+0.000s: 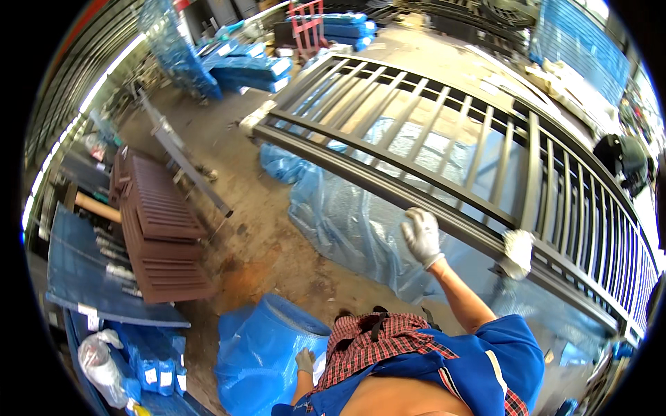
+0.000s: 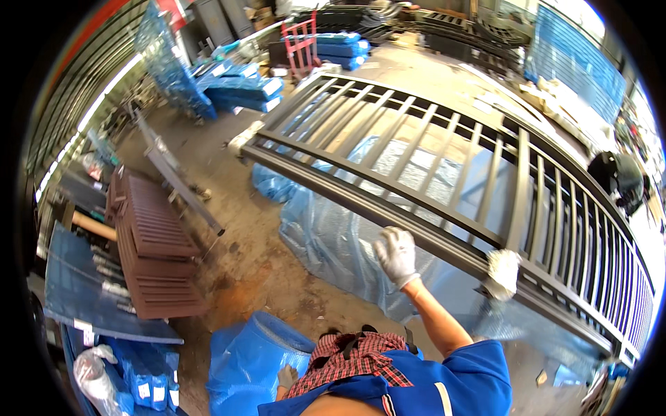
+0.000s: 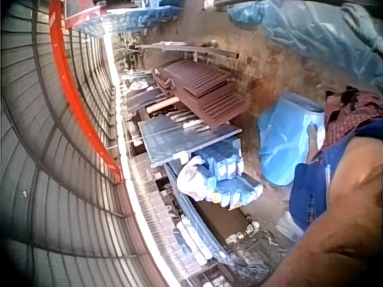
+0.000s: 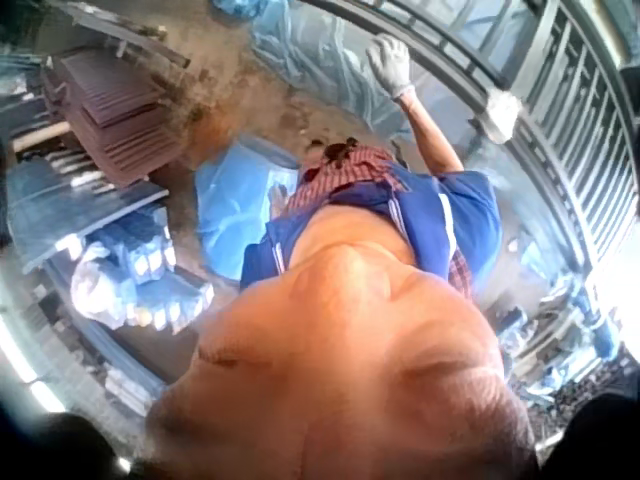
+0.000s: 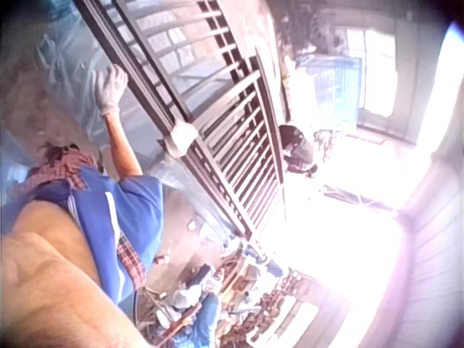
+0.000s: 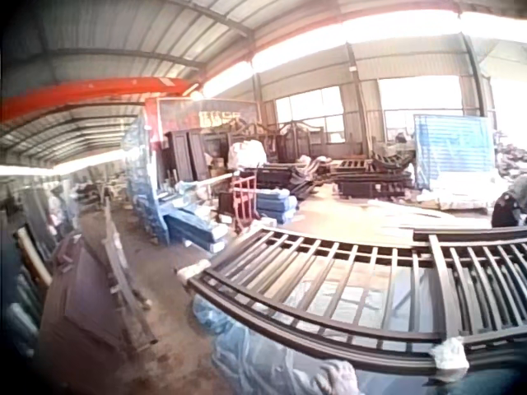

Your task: The person wraps a large metal frame with a blue protective sheet, smoothing it over the surface and securing it with tape. They use a utility knife to cut the sheet and tape, then adjust the covering to ensure full coverage of the frame.

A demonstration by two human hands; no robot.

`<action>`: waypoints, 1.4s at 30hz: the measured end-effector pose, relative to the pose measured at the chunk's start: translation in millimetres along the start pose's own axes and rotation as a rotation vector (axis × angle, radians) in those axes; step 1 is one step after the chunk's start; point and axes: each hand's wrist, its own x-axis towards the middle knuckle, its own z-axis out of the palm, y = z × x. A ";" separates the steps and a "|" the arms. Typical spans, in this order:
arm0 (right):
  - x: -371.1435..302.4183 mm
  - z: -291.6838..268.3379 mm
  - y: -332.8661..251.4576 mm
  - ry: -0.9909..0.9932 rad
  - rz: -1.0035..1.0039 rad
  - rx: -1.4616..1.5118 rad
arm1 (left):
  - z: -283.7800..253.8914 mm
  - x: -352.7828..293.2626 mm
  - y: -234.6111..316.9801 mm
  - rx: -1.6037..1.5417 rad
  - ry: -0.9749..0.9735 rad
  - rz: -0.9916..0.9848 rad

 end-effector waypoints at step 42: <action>516.6 713.3 -351.0 -1.244 -0.556 0.512 | -59.0 500.9 637.7 0.307 0.224 0.614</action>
